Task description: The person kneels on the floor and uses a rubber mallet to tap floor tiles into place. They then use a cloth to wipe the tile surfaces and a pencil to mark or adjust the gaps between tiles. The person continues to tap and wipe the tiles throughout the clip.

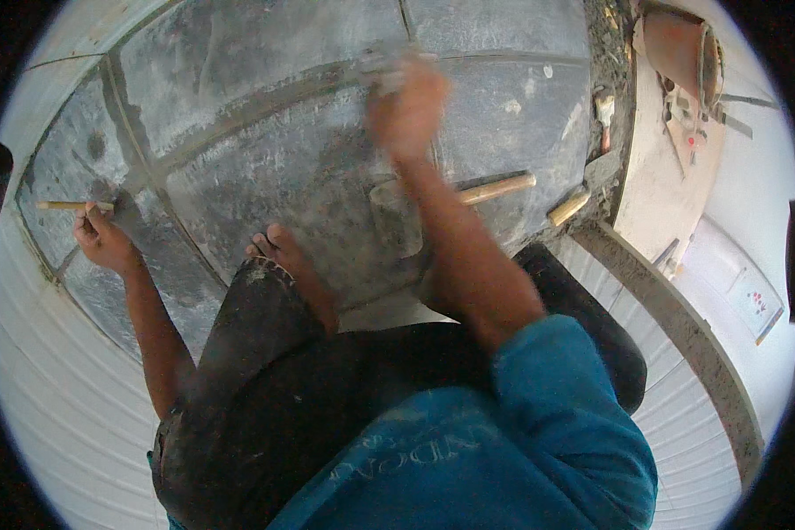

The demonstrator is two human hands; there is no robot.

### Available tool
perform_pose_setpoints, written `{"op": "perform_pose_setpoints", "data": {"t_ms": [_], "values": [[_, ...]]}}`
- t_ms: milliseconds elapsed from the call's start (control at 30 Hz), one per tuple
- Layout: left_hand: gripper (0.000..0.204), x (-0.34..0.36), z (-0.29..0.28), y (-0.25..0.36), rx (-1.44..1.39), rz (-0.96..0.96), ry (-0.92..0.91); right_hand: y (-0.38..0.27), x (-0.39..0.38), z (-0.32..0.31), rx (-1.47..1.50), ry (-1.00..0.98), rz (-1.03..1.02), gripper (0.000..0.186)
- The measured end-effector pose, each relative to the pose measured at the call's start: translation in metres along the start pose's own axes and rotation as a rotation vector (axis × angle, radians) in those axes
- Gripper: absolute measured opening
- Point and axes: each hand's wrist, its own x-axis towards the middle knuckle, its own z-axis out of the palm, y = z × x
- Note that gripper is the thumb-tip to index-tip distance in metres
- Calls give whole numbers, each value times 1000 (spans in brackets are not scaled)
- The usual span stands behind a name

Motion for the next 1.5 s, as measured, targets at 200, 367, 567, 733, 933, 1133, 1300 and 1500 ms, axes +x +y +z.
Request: {"op": "perform_pose_setpoints", "data": {"t_ms": [200, 367, 567, 733, 933, 1133, 1300, 1500], "values": [[35, 11, 6, 11, -30, 30, 52, -215, -98, 86, 550, -69, -570, 33], [34, 9, -2, 8, -82, -28, 68, -95, -41, 25, 486, -351, -81, 40], [33, 4, -9, -5, -167, -2, 24, 135, 52, -54, 6, -21, 13, 42], [34, 4, -13, 6, 2, -60, 93, -3, -2, 20, -155, 224, -167, 67], [30, 18, -25, 47, -240, -43, 138, -281, -110, 84, 584, -317, -343, 32], [29, 27, -31, 72, -334, -8, 78, -261, -81, 71, 573, -279, -827, 24], [25, 21, -14, 60, -391, -75, 7, 18, 18, 28, 432, -320, -627, 63], [14, -5, 18, 78, -157, 299, -676, 262, 65, -102, -158, -33, -76, 56]]}}
